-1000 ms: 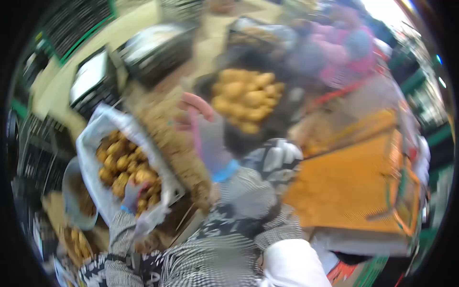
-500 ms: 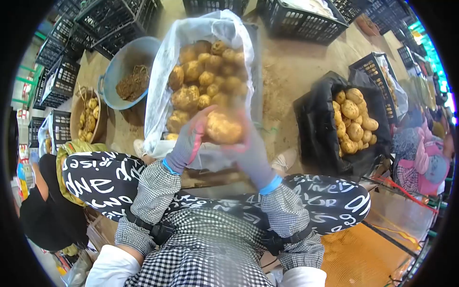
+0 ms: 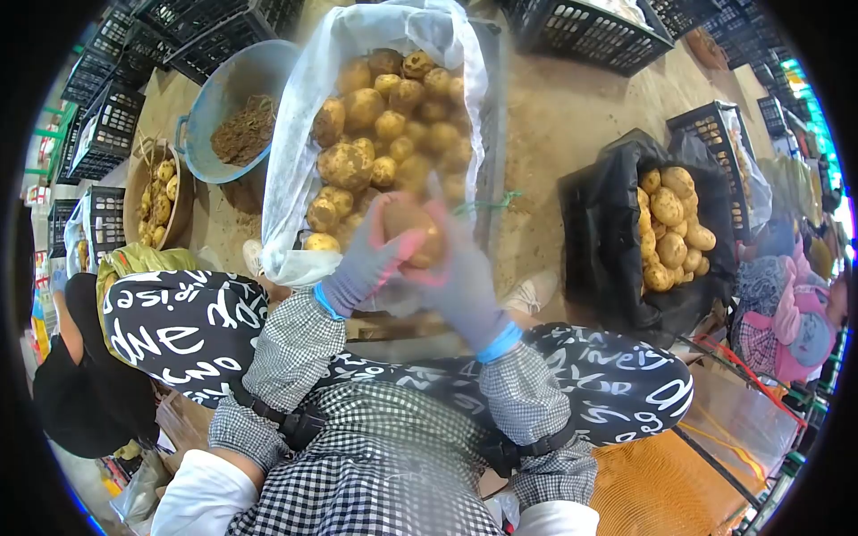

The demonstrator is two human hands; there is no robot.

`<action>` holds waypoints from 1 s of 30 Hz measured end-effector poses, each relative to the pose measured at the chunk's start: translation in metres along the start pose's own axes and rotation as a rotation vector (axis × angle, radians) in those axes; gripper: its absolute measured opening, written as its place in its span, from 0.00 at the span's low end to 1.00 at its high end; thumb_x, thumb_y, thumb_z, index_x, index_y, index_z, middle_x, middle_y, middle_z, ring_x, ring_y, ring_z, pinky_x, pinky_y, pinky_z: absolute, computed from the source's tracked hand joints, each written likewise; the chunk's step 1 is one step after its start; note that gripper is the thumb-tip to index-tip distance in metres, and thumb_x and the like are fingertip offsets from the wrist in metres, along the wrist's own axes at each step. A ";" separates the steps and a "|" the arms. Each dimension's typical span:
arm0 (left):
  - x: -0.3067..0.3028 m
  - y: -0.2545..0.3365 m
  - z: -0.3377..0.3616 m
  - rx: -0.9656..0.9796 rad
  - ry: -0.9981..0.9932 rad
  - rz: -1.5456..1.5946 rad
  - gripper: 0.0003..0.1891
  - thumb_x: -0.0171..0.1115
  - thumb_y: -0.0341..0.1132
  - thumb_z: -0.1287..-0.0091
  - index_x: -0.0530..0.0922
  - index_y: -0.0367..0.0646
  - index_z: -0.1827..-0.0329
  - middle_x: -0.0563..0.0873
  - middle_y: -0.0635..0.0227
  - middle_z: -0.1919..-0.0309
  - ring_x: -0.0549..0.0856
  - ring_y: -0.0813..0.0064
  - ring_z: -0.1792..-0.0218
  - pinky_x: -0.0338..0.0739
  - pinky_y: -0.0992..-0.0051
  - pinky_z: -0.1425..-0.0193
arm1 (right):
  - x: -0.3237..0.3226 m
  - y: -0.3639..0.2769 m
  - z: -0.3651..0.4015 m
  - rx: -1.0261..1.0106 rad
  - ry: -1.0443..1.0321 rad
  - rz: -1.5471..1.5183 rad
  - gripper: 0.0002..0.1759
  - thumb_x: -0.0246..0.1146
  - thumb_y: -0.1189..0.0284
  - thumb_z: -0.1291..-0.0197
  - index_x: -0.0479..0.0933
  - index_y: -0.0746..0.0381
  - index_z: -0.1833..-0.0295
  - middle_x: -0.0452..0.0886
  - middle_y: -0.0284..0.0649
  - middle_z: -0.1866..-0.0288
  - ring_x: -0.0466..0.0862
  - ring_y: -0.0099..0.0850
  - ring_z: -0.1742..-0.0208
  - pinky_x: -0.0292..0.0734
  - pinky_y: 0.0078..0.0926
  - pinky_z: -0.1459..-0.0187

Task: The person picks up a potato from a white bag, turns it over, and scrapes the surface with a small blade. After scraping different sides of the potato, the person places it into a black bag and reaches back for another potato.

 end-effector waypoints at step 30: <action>-0.003 -0.009 0.001 -0.359 -0.098 0.375 0.28 0.53 0.53 0.23 0.67 0.42 0.30 0.76 0.60 0.40 0.80 0.68 0.41 0.81 0.71 0.40 | -0.008 -0.001 -0.010 -0.151 0.063 0.008 0.39 0.72 0.67 0.46 0.68 0.61 0.28 0.75 0.51 0.34 0.78 0.42 0.35 0.75 0.35 0.37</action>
Point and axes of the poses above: each hand's wrist, its own z-axis away from the middle knuckle, its own x-axis out of the palm, y = z × x, the point moved 7 cm from there along -z, towards the middle knuckle
